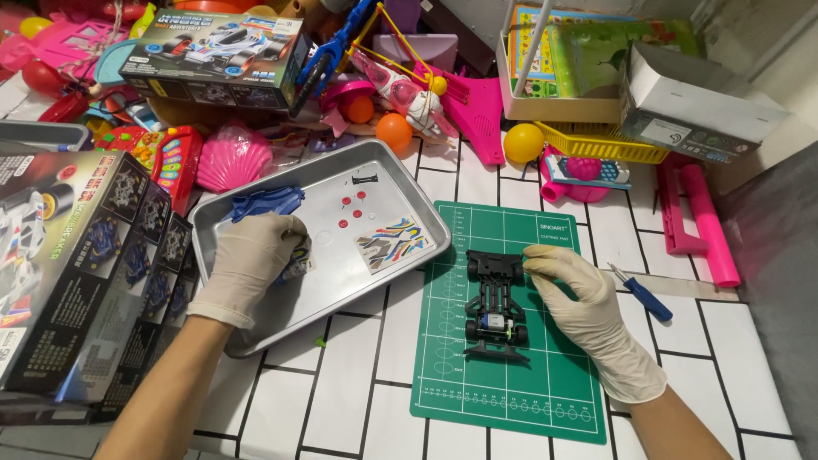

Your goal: The person assembles a blue toy car on a green cutting mat. They attach the chassis, insert batteries into the compartment, and secure the blue body shell. Finally, they attach red wheel caps to the wheels.

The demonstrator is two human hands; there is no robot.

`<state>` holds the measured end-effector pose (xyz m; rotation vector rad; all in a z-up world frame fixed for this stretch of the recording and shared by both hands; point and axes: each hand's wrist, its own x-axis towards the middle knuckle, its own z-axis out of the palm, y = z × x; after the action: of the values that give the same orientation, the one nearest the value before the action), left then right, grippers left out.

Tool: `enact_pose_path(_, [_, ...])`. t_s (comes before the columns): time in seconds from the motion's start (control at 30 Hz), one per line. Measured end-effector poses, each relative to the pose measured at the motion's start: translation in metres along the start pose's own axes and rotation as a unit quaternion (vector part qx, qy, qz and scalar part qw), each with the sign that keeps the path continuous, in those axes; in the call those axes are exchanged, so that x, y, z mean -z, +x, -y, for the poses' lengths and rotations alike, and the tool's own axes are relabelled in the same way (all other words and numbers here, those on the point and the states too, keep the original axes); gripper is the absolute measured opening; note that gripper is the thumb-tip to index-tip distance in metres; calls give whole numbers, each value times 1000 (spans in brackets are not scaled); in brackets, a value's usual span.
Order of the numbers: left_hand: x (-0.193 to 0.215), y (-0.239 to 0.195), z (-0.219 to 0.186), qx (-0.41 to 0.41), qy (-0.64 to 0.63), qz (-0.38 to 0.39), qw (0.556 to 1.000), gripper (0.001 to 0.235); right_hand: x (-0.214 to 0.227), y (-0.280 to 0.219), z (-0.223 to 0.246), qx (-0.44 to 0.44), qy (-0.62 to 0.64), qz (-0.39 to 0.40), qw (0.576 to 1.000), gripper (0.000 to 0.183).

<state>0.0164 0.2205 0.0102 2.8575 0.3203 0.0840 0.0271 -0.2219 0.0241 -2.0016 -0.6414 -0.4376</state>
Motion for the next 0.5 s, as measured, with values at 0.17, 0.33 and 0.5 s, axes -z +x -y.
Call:
enact_pose_path(0.17, [1, 1, 4, -14, -2, 15, 1000, 25, -1, 0, 3, -1, -6, 6, 1000, 16])
enact_pose_path(0.33, [8, -4, -3, -29, -39, 35, 998, 25, -2, -2, 3, 3, -1, 2, 1000, 15])
enact_pose_path(0.5, [5, -3, -3, -29, 0, 12, 1000, 20, -1, -2, 2, 0, -3, 3, 1000, 16])
